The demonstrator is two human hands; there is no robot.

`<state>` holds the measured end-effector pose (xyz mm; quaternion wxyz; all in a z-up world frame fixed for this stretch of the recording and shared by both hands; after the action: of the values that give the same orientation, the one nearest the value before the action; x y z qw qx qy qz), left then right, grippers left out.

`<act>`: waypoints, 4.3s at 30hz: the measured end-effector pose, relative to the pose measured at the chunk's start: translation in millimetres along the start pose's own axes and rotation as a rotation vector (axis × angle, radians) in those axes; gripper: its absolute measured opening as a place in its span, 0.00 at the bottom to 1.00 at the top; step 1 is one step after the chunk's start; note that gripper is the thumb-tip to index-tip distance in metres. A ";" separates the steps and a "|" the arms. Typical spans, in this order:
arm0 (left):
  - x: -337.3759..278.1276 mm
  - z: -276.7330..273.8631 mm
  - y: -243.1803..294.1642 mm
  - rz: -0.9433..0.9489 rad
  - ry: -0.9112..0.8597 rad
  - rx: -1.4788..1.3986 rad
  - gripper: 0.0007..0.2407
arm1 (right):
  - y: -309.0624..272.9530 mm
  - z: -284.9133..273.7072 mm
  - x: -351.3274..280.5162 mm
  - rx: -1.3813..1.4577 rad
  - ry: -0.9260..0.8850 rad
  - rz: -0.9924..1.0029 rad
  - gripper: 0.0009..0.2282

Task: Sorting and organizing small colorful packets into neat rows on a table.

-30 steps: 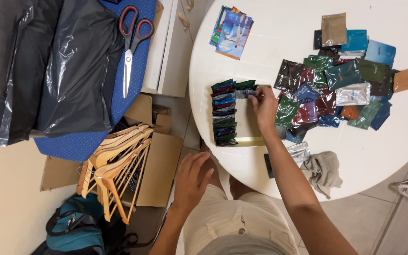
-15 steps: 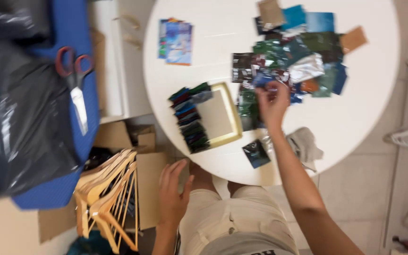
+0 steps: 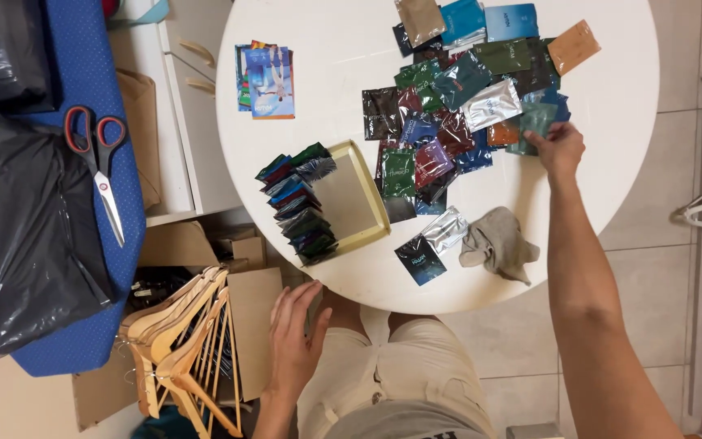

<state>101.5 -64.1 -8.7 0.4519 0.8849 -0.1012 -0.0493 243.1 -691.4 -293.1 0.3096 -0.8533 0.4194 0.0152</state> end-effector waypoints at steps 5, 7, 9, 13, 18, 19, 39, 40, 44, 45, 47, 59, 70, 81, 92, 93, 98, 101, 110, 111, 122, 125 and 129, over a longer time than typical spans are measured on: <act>-4.0 -9.2 -2.8 -0.018 0.040 -0.011 0.15 | -16.3 -43.3 -31.6 0.329 0.047 -0.120 0.09; -7.5 -15.9 -8.4 -0.049 0.075 0.009 0.15 | -63.5 -40.0 -73.3 0.473 0.048 -0.234 0.07; -6.0 -18.7 -3.6 0.030 0.063 -0.041 0.14 | -122.8 -5.0 -138.5 0.559 -0.192 -0.326 0.07; -5.5 -34.7 -4.0 -0.008 0.132 -0.010 0.16 | -253.2 77.2 -258.9 0.478 -0.376 -0.675 0.08; -15.4 -54.3 -22.3 -0.071 0.142 0.006 0.16 | -322.4 156.0 -328.9 -0.052 -0.318 -1.052 0.05; -19.7 -56.7 -26.2 -0.077 0.148 0.005 0.16 | -320.1 166.3 -326.8 -0.054 -0.325 -1.057 0.05; -22.3 -50.7 -39.8 -0.057 0.152 -0.044 0.15 | -268.1 23.9 -256.3 0.212 0.169 -0.761 0.14; -21.8 -46.1 -35.8 -0.039 0.132 -0.055 0.15 | -234.5 12.1 -222.3 0.203 0.192 -0.746 0.14; -20.8 -33.3 -27.7 -0.077 0.074 -0.039 0.15 | -90.0 -40.3 -94.1 0.196 0.479 -0.401 0.08; -19.6 -28.8 -25.3 -0.079 0.042 -0.043 0.15 | -52.8 -49.9 -67.6 0.066 0.548 -0.267 0.09; -22.7 -20.4 -25.5 -0.076 0.027 -0.026 0.15 | -27.8 -51.4 -39.9 0.053 0.525 -0.193 0.09; -21.1 -2.0 1.1 -0.050 -0.019 -0.003 0.15 | -58.8 -28.9 0.2 -0.262 0.265 -0.146 0.27; -13.0 16.3 0.1 -0.033 -0.053 -0.027 0.16 | 28.4 -16.1 30.1 0.117 0.157 -0.041 0.08; -9.7 29.0 -20.8 0.028 -0.017 -0.058 0.16 | -132.8 96.9 -183.7 0.516 -0.271 -0.508 0.11; -31.4 -7.9 -48.5 -0.103 0.039 -0.123 0.16 | -315.4 163.4 -332.5 0.026 -0.390 -1.001 0.06; -33.2 -11.6 -52.4 -0.119 0.041 -0.124 0.16 | -313.8 174.3 -330.5 -0.029 -0.383 -0.992 0.06; -43.2 -10.3 -62.1 -0.088 0.062 -0.089 0.16 | -302.8 191.8 -338.4 -0.198 -0.341 -1.021 0.08; -40.1 -15.4 -60.2 -0.075 0.076 -0.084 0.16 | -309.8 185.4 -346.0 -0.229 -0.330 -0.981 0.10; -32.9 -15.1 -57.2 -0.058 0.062 -0.089 0.15 | -318.8 171.0 -353.3 -0.237 -0.297 -0.825 0.22; -31.1 -14.6 -57.2 -0.071 0.059 -0.082 0.15 | -320.4 166.3 -353.7 -0.201 -0.319 -0.774 0.24; -20.0 -16.0 -29.5 0.048 0.090 -0.095 0.14 | -203.9 28.8 -249.4 0.185 0.134 -0.595 0.12; -16.2 -9.1 -23.4 0.081 0.073 -0.102 0.13 | -160.5 29.3 -212.0 0.082 0.076 -0.468 0.07; -10.7 4.6 -13.2 0.039 -0.004 -0.096 0.14 | -173.4 45.2 -221.9 -0.245 -0.122 -0.320 0.18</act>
<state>92.0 -57.8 -22.1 0.4945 0.8600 -0.1168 -0.0471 235.6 -431.1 -176.9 0.2268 -0.9378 0.2538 0.0683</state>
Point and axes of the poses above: each hand's wrist, its own x-axis towards the middle knuckle, its own z-axis out of the palm, y = z × x, the point moved 10 cm from there along x, towards the middle knuckle, and after that the axes turned 9 degrees about -x, right-handed, at the moved point
